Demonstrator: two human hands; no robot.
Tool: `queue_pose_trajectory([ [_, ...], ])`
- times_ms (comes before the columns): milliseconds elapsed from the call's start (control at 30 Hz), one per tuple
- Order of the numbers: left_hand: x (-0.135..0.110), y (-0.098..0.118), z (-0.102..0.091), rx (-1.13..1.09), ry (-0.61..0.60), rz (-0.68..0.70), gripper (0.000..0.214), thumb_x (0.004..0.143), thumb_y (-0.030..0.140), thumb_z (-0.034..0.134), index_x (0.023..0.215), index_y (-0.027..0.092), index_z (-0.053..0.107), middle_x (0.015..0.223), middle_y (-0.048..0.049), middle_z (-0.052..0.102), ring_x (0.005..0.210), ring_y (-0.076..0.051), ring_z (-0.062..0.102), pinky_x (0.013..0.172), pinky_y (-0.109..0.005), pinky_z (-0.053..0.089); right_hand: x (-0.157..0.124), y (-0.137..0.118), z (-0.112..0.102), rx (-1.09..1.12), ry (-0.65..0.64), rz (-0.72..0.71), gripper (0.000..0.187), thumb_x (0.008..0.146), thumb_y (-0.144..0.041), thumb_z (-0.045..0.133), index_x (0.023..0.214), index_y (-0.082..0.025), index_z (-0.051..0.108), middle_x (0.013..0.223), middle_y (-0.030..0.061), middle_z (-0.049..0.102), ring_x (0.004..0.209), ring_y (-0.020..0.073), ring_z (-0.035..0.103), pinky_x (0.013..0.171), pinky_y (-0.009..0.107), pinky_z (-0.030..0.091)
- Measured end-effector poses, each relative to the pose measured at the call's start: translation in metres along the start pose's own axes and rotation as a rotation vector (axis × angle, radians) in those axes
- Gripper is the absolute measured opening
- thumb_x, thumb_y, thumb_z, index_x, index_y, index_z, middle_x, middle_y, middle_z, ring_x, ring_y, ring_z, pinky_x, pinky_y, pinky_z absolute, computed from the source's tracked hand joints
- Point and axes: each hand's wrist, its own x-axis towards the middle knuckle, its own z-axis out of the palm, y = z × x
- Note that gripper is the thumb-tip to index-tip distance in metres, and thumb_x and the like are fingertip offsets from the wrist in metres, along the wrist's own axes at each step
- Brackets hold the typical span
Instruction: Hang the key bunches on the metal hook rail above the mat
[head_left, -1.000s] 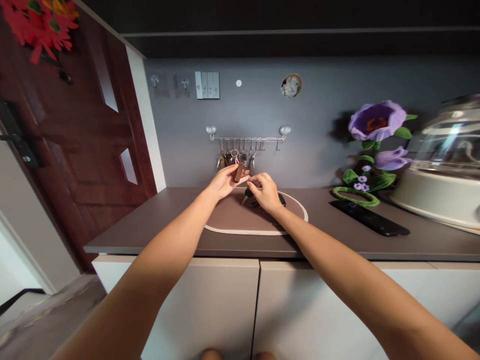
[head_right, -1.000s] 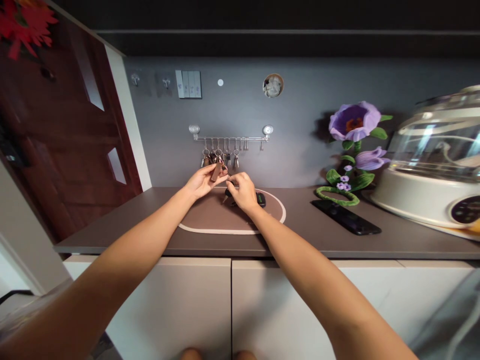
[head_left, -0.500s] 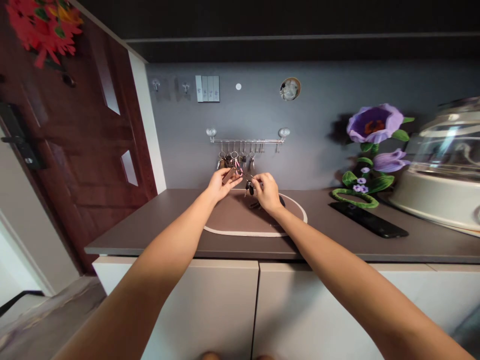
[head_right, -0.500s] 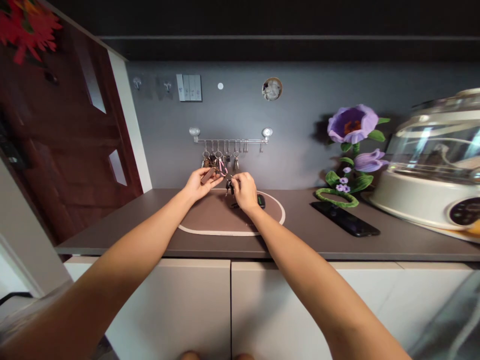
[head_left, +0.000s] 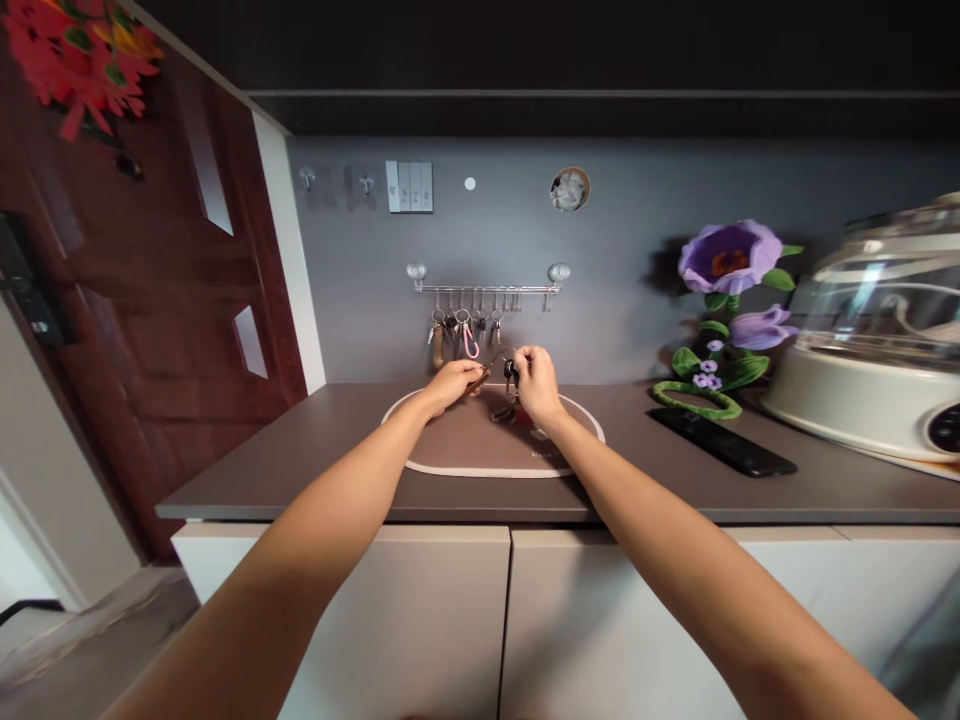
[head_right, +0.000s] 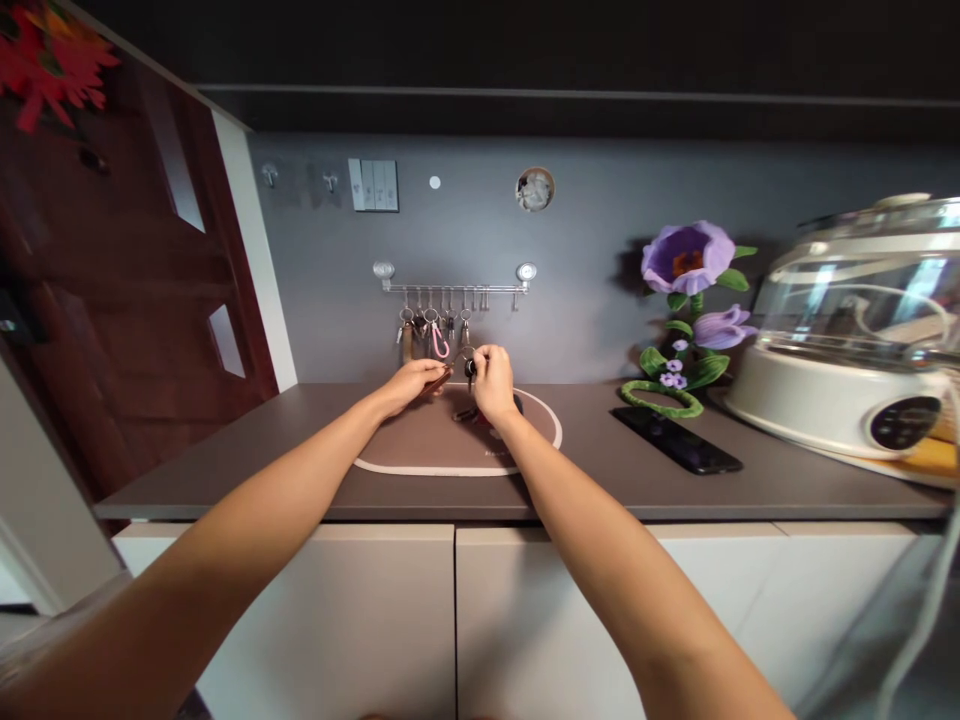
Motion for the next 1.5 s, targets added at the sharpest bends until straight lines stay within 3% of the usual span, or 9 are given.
queue_pose_trajectory([
  [133,-0.003,-0.001,0.002,0.262,-0.104,0.143,0.019,0.075,0.027,0.050,0.078,0.012,0.061,0.058,0.0021,0.053,0.052,-0.008,0.043,0.055,-0.022,0.036,0.001,0.001,-0.001,0.053,-0.014,0.061,0.017,0.083,-0.028,0.036,0.073,-0.018,0.044,0.077,0.0044,0.053,0.077,0.0156,0.046,0.074,0.030,0.037],
  [300,-0.004,-0.002,0.003,0.347,-0.145,0.170,0.025,0.078,0.029,0.047,0.090,0.012,0.061,0.062,0.0008,0.057,0.053,-0.009,0.046,0.056,-0.022,0.037,0.000,0.001,-0.004,0.178,-0.005,0.102,0.018,0.083,-0.033,0.038,0.075,-0.018,0.045,0.074,0.0016,0.052,0.071,0.0132,0.046,0.071,0.028,0.037],
  [500,-0.006,-0.005,0.008,0.407,-0.126,0.263,0.027,0.079,0.023,0.046,0.100,0.012,0.059,0.097,-0.0069,0.064,0.083,-0.014,0.057,0.076,-0.025,0.043,0.000,0.007,-0.001,0.359,-0.020,0.213,0.020,0.080,-0.039,0.043,0.078,-0.020,0.047,0.075,0.0001,0.053,0.070,0.0125,0.048,0.067,0.026,0.039],
  [600,-0.009,-0.004,0.012,0.477,-0.086,0.278,0.029,0.081,0.023,0.044,0.104,0.012,0.058,0.104,-0.0082,0.063,0.091,-0.016,0.057,0.082,-0.028,0.043,0.001,0.009,0.001,0.520,-0.036,0.279,0.023,0.078,-0.043,0.046,0.079,-0.021,0.045,0.074,-0.0004,0.055,0.069,0.0128,0.051,0.063,0.025,0.041],
  [800,-0.006,-0.008,0.018,0.650,0.043,0.418,0.028,0.083,0.023,0.039,0.101,0.014,0.059,0.102,-0.0082,0.063,0.094,-0.018,0.056,0.085,-0.030,0.041,-0.001,0.003,0.002,0.690,-0.056,0.407,0.028,0.072,-0.047,0.053,0.077,-0.021,0.044,0.065,-0.0035,0.052,0.057,0.0109,0.050,0.052,0.023,0.039],
  [1000,0.000,-0.015,0.018,0.734,0.157,0.467,0.028,0.087,0.026,0.032,0.087,0.016,0.058,0.086,-0.0062,0.062,0.081,-0.017,0.055,0.075,-0.028,0.041,0.006,-0.001,0.003,0.746,-0.057,0.451,0.029,0.067,-0.045,0.058,0.073,-0.020,0.044,0.060,-0.0038,0.052,0.059,0.0128,0.055,0.057,0.026,0.043],
  [1333,0.001,-0.018,0.018,0.773,0.206,0.466,0.028,0.087,0.025,0.029,0.077,0.017,0.055,0.077,-0.0046,0.060,0.075,-0.016,0.053,0.070,-0.028,0.037,0.054,-0.003,0.009,0.624,0.035,0.497,0.022,0.068,-0.039,0.055,0.067,-0.017,0.049,0.055,-0.0028,0.051,0.049,0.0083,0.046,0.048,0.021,0.037],
  [1500,0.003,-0.020,0.018,0.785,0.218,0.472,0.028,0.087,0.024,0.030,0.077,0.017,0.055,0.079,-0.0057,0.060,0.077,-0.017,0.053,0.070,-0.028,0.037,0.072,0.000,0.016,0.656,0.021,0.475,0.022,0.067,-0.035,0.052,0.057,-0.018,0.044,0.049,-0.0038,0.046,0.045,0.0070,0.041,0.045,0.020,0.035],
])
